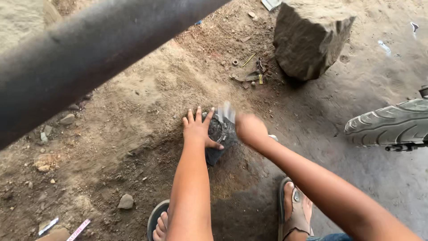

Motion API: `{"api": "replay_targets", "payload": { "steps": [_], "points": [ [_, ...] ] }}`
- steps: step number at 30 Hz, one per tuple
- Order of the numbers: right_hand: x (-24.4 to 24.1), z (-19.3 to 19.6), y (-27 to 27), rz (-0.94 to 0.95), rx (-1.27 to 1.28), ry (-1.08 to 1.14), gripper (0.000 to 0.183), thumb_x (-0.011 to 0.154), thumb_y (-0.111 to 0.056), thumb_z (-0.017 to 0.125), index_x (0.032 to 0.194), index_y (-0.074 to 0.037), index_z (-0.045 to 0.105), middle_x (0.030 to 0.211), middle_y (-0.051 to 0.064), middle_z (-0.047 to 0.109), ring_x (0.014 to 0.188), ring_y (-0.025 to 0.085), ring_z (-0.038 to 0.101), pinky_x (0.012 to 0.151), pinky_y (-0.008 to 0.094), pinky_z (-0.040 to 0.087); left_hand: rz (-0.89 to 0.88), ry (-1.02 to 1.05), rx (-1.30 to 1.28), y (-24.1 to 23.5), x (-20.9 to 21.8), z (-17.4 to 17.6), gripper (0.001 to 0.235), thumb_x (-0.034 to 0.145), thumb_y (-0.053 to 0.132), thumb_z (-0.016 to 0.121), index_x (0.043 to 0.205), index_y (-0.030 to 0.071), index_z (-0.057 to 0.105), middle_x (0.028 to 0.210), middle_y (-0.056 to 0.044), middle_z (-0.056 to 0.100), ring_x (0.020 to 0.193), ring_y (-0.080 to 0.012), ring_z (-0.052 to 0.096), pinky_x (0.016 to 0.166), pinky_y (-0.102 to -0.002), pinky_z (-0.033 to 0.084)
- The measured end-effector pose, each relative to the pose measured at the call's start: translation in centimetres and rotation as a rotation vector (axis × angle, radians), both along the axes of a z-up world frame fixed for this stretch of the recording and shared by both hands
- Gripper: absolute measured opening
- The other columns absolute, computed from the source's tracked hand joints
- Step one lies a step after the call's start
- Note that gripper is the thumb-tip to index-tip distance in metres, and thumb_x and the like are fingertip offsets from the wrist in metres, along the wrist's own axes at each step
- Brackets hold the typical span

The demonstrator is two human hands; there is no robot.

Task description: The person uses a wrench to tighten a bolt on a circular mechanical part resting on a stone. They repeatedly reposition the wrench and apply force to secure the bolt while holding the part steady with their other hand.

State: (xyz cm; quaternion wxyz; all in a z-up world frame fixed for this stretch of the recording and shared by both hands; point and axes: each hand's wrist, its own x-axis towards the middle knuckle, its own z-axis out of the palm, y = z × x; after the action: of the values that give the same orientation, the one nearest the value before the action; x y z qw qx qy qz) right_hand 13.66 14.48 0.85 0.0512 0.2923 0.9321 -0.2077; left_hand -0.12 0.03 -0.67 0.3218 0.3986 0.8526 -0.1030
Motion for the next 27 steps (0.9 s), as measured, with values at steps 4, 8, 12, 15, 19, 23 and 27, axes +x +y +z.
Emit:
{"api": "replay_targets", "payload": {
  "steps": [4,8,12,15,19,23,27],
  "points": [
    [-0.5,-0.2,1.1,0.152,0.009,-0.281,0.029,0.096,-0.034,0.060,0.094,-0.009,0.075,0.092,0.020,0.074,0.088,0.040,0.072,0.077,0.051,0.057,0.012,-0.011,-0.005,0.4,0.0,0.1,0.157,0.045,0.084,0.086,0.164,0.040,-0.007,0.173,-0.013,0.002,0.157,-0.0445,-0.002,0.124,-0.058,0.010],
    [-2.0,0.7,1.5,-0.016,-0.015,-0.001,0.025,0.098,-0.030,0.060,0.101,-0.010,0.075,0.090,0.021,0.074,0.086,0.041,0.072,0.076,0.052,0.056,0.023,0.006,0.024,0.7,0.2,-0.2,0.155,0.045,0.084,0.087,0.164,0.038,-0.001,0.174,-0.013,0.003,0.158,-0.0440,0.000,0.125,-0.058,0.009],
    [0.6,-1.0,-1.5,0.036,0.053,-0.180,0.032,0.095,-0.038,0.064,0.092,-0.008,0.077,0.091,0.019,0.074,0.085,0.039,0.073,0.076,0.050,0.058,0.041,-0.007,0.027,0.2,0.3,-0.3,0.156,0.045,0.083,0.087,0.164,0.041,-0.005,0.173,-0.012,0.001,0.157,-0.0441,0.000,0.124,-0.059,0.010],
    [0.4,-0.9,-1.6,0.061,0.055,-0.265,0.031,0.095,-0.037,0.063,0.090,-0.009,0.077,0.092,0.018,0.074,0.088,0.038,0.073,0.077,0.050,0.058,0.031,-0.010,0.036,0.1,0.2,-0.2,0.156,0.045,0.082,0.088,0.164,0.041,-0.004,0.173,-0.012,0.000,0.157,-0.0440,-0.002,0.124,-0.059,0.009],
    [-1.1,-0.6,-1.1,-0.161,0.018,0.129,0.027,0.096,-0.032,0.059,0.100,-0.007,0.069,0.087,0.023,0.072,0.082,0.045,0.070,0.069,0.056,0.055,0.042,0.047,0.110,-0.4,0.2,-0.1,0.157,0.044,0.078,0.091,0.164,0.039,-0.002,0.174,-0.013,0.001,0.157,-0.0433,0.001,0.123,-0.059,0.011],
    [1.6,-2.3,-3.3,-0.177,-0.005,0.085,0.029,0.093,-0.035,0.061,0.094,-0.007,0.070,0.088,0.022,0.071,0.084,0.045,0.069,0.074,0.056,0.055,0.039,-0.008,0.008,0.0,0.7,0.2,0.154,0.048,0.081,0.088,0.164,0.040,-0.005,0.173,-0.011,-0.001,0.157,-0.0441,-0.001,0.124,-0.060,0.012],
    [1.9,-2.4,-1.4,-0.406,-0.149,0.341,0.032,0.100,-0.034,0.054,0.099,-0.004,0.066,0.088,0.023,0.072,0.086,0.043,0.070,0.074,0.054,0.055,0.037,0.013,0.002,0.6,0.0,0.6,0.155,0.048,0.083,0.087,0.164,0.039,-0.006,0.174,-0.012,-0.001,0.157,-0.0443,-0.001,0.124,-0.059,0.013]
  ]
}}
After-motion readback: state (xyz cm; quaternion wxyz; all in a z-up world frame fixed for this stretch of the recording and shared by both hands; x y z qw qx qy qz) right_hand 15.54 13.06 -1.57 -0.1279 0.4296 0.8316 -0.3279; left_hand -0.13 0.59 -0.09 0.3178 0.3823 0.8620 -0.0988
